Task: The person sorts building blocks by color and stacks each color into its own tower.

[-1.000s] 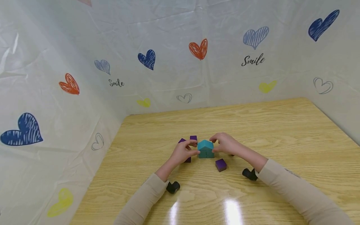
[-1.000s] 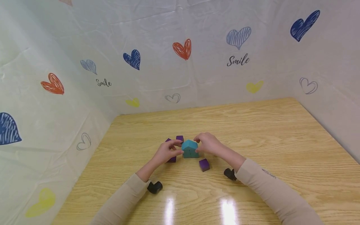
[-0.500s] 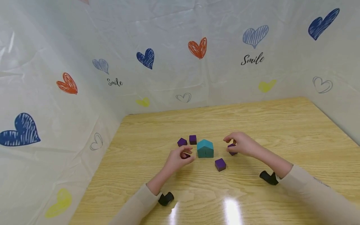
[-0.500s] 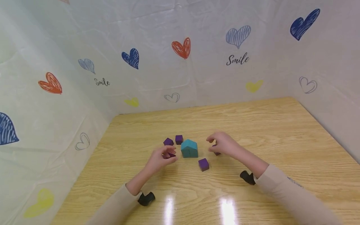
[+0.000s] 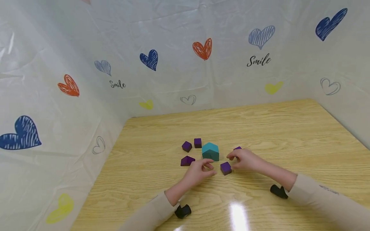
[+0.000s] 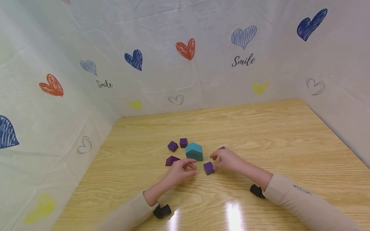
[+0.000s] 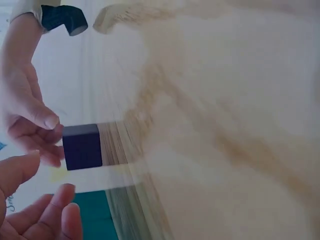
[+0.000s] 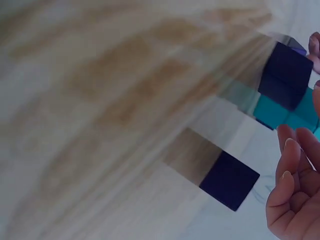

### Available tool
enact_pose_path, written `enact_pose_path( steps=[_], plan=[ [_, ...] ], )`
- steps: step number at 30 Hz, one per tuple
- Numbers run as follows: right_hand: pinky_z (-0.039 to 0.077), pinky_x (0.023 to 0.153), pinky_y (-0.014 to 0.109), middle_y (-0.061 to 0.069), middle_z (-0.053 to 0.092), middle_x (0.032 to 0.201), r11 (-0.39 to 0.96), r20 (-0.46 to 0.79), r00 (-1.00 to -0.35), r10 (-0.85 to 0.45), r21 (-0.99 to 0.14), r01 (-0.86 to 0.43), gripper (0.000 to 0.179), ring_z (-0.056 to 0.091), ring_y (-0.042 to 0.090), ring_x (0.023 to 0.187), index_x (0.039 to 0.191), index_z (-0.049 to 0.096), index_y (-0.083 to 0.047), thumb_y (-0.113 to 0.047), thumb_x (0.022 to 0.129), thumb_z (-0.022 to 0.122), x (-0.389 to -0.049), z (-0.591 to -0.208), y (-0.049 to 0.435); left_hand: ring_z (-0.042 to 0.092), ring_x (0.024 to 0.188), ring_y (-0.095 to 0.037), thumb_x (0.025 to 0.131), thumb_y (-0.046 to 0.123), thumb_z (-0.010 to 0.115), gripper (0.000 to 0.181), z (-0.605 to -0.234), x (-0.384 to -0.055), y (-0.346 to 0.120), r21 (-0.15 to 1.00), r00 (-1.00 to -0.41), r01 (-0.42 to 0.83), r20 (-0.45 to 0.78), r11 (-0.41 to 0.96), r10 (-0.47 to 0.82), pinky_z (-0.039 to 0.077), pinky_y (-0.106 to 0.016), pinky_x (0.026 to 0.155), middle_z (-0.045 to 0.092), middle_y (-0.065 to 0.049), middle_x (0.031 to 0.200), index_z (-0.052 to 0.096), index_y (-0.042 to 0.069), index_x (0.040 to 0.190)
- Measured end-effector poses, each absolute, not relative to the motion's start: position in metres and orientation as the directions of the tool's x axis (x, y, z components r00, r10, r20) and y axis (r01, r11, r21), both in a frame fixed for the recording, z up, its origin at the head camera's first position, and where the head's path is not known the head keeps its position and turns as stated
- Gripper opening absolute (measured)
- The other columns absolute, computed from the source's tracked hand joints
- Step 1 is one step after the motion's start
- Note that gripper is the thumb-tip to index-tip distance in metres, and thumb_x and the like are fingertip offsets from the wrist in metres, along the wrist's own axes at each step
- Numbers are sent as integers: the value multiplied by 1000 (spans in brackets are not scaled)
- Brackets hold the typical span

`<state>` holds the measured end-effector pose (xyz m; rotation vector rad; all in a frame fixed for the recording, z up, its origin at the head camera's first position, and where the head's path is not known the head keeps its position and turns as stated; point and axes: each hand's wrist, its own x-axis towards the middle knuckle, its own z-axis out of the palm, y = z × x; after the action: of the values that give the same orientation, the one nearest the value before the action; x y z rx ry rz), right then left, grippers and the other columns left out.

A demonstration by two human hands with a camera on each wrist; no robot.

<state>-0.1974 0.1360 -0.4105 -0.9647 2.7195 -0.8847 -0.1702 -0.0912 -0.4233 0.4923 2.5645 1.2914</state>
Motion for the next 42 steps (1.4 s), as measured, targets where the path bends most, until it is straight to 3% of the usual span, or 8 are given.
enact_pose_path(
  steps=[8,14,17,25,37,42],
  plan=[
    [47,60,22,8,67,86,581,78,-778,-623,-620,-528,35,55,5,65,104,65,6,-12,75,74,-198,-416,134,61,73,-9,82,18,69,35,-422,-174,-75,748,-908,202,-100,633,408,47,-19,64,69,-5,94,64,3,113],
    [46,58,21,1,67,81,548,107,-755,-647,-624,-558,24,55,5,66,96,69,1,-12,76,73,-200,-422,135,63,85,-13,82,24,70,39,-423,-176,-65,687,-904,218,-126,693,409,48,-20,68,68,-1,95,63,6,115],
    [45,61,23,0,67,79,611,43,-797,-603,-617,-495,19,55,6,69,92,70,-2,-8,74,74,-194,-412,130,62,85,-12,81,24,71,38,-424,-177,-62,678,-907,206,-138,706,398,47,-19,68,68,0,94,64,8,115],
    [46,63,25,-4,64,75,713,-48,-852,-521,-572,-404,16,54,7,67,80,66,-8,-15,71,78,-189,-409,124,60,81,-8,79,20,72,33,-424,-180,-59,700,-903,188,-153,689,401,47,-19,68,67,2,89,65,9,109],
    [45,58,24,-4,61,70,733,-60,-868,-493,-566,-378,18,53,6,61,78,62,-7,-16,72,77,-183,-412,122,59,78,-5,80,19,72,30,-427,-181,-59,711,-897,195,-149,676,416,47,-17,66,68,1,92,66,10,108],
    [41,55,21,-6,56,66,729,-65,-852,-519,-554,-402,21,48,4,58,85,64,-4,-19,75,75,-184,-406,125,61,82,-8,80,19,72,29,-426,-181,-59,717,-890,191,-161,670,426,48,-19,67,68,1,93,67,10,107]
  ],
)
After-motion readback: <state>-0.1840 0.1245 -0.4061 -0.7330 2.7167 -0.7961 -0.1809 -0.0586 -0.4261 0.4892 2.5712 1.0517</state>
